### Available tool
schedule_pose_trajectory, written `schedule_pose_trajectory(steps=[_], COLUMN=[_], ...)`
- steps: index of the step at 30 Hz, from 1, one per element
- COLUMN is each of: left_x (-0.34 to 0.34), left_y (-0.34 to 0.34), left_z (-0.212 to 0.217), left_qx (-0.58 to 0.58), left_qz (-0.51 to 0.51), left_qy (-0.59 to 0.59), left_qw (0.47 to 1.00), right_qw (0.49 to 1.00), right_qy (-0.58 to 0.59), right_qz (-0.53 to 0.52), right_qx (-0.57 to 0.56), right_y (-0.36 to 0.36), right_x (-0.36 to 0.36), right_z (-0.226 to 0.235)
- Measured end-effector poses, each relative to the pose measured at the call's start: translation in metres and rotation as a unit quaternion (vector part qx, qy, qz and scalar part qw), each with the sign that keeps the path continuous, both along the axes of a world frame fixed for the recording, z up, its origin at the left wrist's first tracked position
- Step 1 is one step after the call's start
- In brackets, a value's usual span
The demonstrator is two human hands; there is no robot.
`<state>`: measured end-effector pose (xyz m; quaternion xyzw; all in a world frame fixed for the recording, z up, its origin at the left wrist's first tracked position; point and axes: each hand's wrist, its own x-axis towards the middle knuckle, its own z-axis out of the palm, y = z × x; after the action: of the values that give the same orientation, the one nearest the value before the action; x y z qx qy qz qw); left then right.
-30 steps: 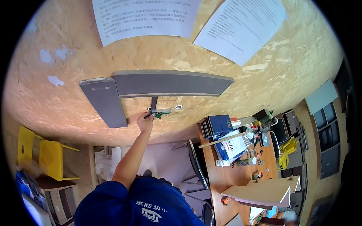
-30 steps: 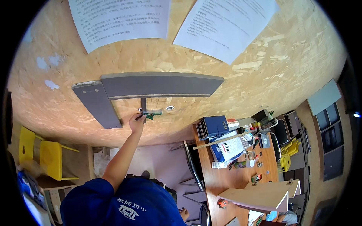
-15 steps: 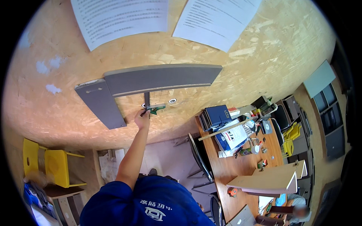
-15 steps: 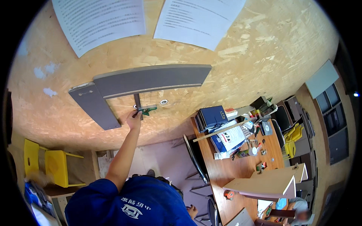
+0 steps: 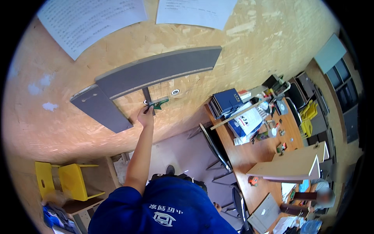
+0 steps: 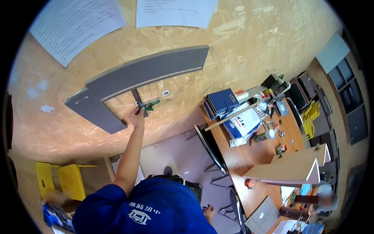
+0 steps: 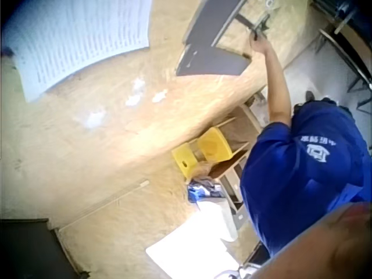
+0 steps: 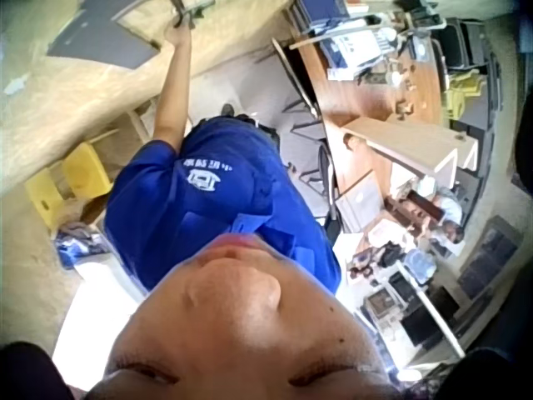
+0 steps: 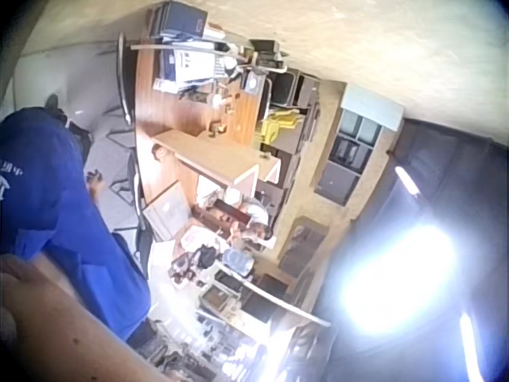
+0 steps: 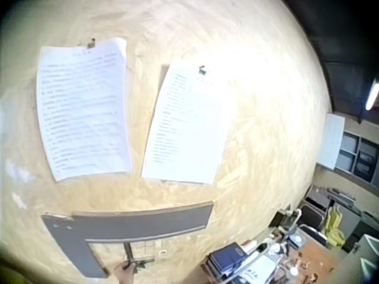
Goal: The person uses a combination square and a marker to measure and mark lines on a gray metal sheet. They adjust the square's position multiple times to draw straight lines across the surface of the sheet.
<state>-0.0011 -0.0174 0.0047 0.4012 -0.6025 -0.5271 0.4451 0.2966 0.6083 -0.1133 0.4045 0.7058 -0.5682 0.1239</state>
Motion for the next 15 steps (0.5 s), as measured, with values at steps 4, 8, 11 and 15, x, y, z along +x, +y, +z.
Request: schedule_pose_trajectory(steps=[4,8,11,15], left_x=[0.001,0.002,0.005,0.038], left_y=[-0.014,-0.019,-0.016,0.059], left_z=[-0.012,-0.017,-0.020,-0.004], left_qx=[0.027,0.030,-0.032,0.001], left_qz=[-0.017,-0.030,-0.051,-0.152], left_qy=[0.009,0.019,0.004,-0.046], left_qw=[0.999,0.999,0.998,0.987], right_qw=[0.999,0.997,0.998,0.996], right_qy=[0.016,0.012,0.014,0.011], right_qz=[-0.026,-0.027,-0.017,-0.054], right_qx=[-0.042,-0.075,-0.064,-0.070], right_y=[-0.014,-0.020,-0.024,-0.013], right_x=[0.000,0.000,-0.001,0.008], right_z=[-0.006,-0.010,-0.019,-0.031])
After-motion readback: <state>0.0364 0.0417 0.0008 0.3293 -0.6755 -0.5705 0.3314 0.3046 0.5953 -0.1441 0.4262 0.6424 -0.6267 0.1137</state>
